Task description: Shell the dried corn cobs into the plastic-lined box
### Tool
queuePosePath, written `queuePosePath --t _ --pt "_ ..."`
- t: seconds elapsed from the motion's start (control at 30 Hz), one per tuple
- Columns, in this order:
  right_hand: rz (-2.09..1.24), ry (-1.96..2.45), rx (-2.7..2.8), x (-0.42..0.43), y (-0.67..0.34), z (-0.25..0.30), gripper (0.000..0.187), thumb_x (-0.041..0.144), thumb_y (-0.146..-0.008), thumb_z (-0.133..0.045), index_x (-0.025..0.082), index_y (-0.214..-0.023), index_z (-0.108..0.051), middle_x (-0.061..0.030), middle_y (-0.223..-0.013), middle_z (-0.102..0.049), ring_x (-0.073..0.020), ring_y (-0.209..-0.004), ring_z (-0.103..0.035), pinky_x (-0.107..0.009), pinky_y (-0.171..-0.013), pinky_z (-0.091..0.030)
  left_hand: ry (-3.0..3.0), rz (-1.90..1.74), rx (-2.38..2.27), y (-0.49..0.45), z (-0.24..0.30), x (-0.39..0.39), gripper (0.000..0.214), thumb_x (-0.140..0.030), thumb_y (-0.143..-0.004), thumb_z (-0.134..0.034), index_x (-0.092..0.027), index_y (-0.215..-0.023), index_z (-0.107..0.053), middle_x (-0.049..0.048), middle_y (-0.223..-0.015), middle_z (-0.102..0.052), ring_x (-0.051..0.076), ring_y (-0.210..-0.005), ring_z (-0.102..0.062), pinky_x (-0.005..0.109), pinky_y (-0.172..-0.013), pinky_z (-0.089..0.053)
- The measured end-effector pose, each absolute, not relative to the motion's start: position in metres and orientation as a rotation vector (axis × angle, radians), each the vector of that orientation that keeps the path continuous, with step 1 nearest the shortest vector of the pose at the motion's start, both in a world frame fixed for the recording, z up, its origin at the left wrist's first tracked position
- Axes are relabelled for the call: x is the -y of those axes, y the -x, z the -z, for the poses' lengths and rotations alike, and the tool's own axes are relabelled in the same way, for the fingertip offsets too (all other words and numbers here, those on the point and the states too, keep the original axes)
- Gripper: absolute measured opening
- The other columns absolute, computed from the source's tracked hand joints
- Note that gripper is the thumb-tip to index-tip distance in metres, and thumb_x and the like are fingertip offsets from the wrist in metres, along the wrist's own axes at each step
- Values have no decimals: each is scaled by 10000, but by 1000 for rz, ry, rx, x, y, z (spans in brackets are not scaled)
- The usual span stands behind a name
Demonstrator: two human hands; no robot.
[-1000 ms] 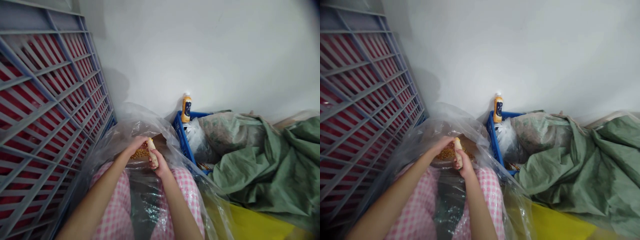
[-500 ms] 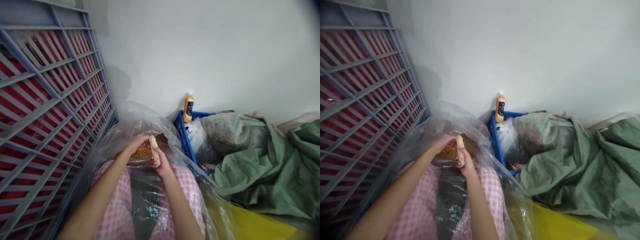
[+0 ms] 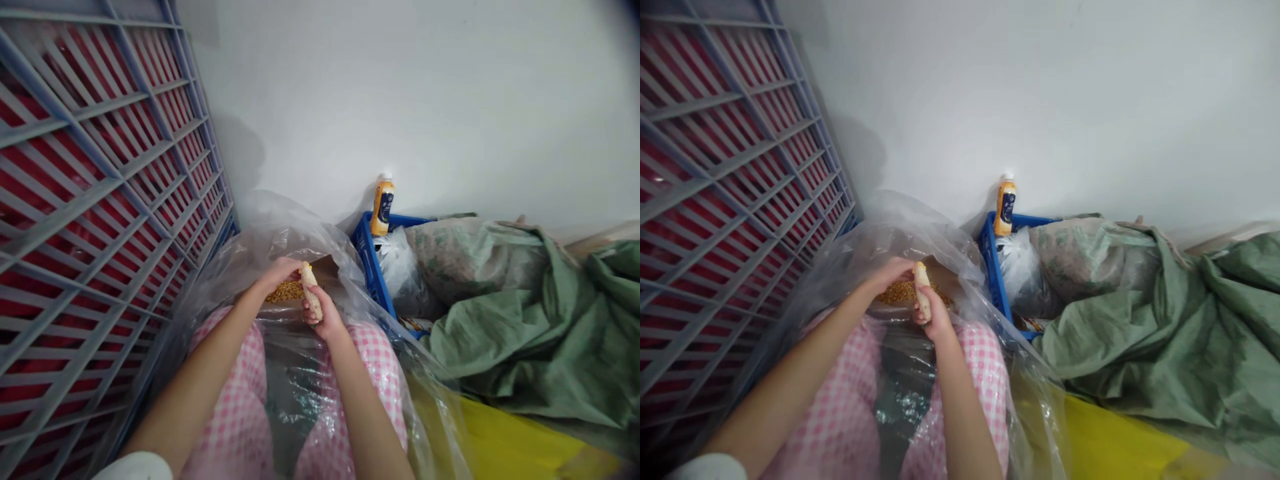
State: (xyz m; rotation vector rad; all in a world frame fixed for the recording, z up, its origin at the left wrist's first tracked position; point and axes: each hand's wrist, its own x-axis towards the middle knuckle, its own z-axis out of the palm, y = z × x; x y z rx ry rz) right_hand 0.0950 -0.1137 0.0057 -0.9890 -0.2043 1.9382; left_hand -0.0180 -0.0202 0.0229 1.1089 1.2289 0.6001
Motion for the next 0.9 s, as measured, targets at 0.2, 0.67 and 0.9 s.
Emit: queuePosePath --t 0.2,0.67,0.9 --pt "-1933 1005 206 115 -95 -5 232 317 -719 -556 166 -891 -514 70 -415 -456 -16 -259 -269 -104 -279 -115 -1125 -582 -1187 20 -24 22 160 -299 -550 -627 -142 -583 -626 27 -588 -627 165 -628 -587 299 -689 -473" --pt "-1705 1202 279 116 -88 -1 236 348 -700 -599 168 -826 -512 57 -449 -487 -40 -282 -349 -126 -267 -205 -1091 -540 -1285 20 -30 23 268 -382 -612 -587 -154 -740 -651 55 -772 -680 180 -748 -609 276 -658 -429" --pt "-1159 1571 730 117 -80 10 225 358 -699 -612 169 -819 -593 51 -462 -477 -70 -317 -397 -191 -298 -343 -1166 -580 -1113 19 -34 28 351 -404 -601 -662 -124 -812 -682 78 -792 -680 173 -741 -606 275 -683 -456"
